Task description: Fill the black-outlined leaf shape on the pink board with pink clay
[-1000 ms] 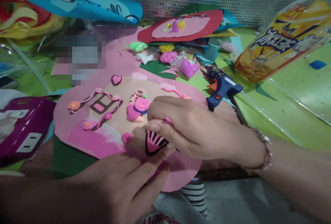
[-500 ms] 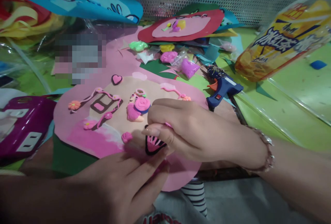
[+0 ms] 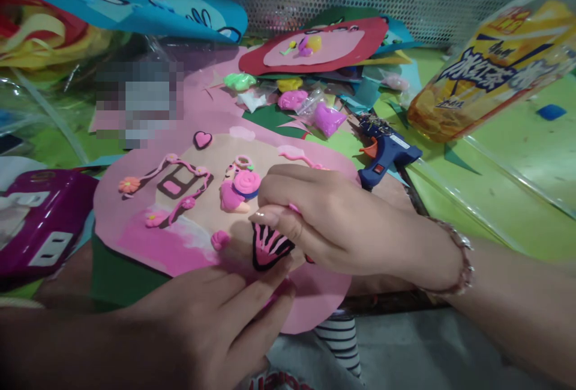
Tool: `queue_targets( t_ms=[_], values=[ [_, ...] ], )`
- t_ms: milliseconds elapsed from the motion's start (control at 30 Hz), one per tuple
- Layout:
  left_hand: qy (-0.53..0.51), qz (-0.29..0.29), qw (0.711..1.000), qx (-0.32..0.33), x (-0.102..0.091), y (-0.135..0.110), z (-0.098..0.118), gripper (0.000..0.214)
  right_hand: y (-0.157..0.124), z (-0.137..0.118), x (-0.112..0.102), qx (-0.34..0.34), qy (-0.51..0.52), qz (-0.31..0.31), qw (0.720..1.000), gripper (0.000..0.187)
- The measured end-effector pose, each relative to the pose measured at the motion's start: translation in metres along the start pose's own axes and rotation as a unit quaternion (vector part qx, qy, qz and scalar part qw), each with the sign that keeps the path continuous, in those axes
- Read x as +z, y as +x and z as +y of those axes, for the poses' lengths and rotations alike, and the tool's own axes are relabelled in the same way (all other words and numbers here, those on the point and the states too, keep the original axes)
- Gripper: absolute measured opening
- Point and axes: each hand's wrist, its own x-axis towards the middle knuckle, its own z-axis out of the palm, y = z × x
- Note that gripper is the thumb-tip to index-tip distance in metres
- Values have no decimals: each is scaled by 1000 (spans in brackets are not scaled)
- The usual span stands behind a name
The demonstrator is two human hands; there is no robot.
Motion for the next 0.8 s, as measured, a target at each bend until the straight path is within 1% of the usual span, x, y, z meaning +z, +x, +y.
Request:
queue_targets(
  t_ms=[67, 233, 400, 500, 567, 700, 800],
  values=[
    [5, 0, 1000, 2, -1, 0, -1, 39, 0, 0, 0, 3, -9, 10, 1000, 30],
    [8, -16, 1000, 4, -1, -1, 0, 41, -1, 0, 0, 0, 12, -22, 1000, 30],
    [-1, -9, 1000, 0, 0, -2, 0, 40, -1, -1, 1, -4, 15, -10, 1000, 30],
    [1, -14, 1000, -1, -1, -1, 0, 40, -1, -2, 1, -7, 17, -18, 1000, 28],
    [2, -18, 1000, 2, -2, -1, -1, 41, -1, -3, -1, -7, 8, -11, 1000, 29],
    [13, -25, 1000, 14, -4, 1, -2, 41, -2, -3, -3, 14, -13, 26, 999, 33],
    [19, -26, 999, 24, -4, 2, -3, 41, -2, 0, -1, 16, -19, 25, 999, 34]
  ],
)
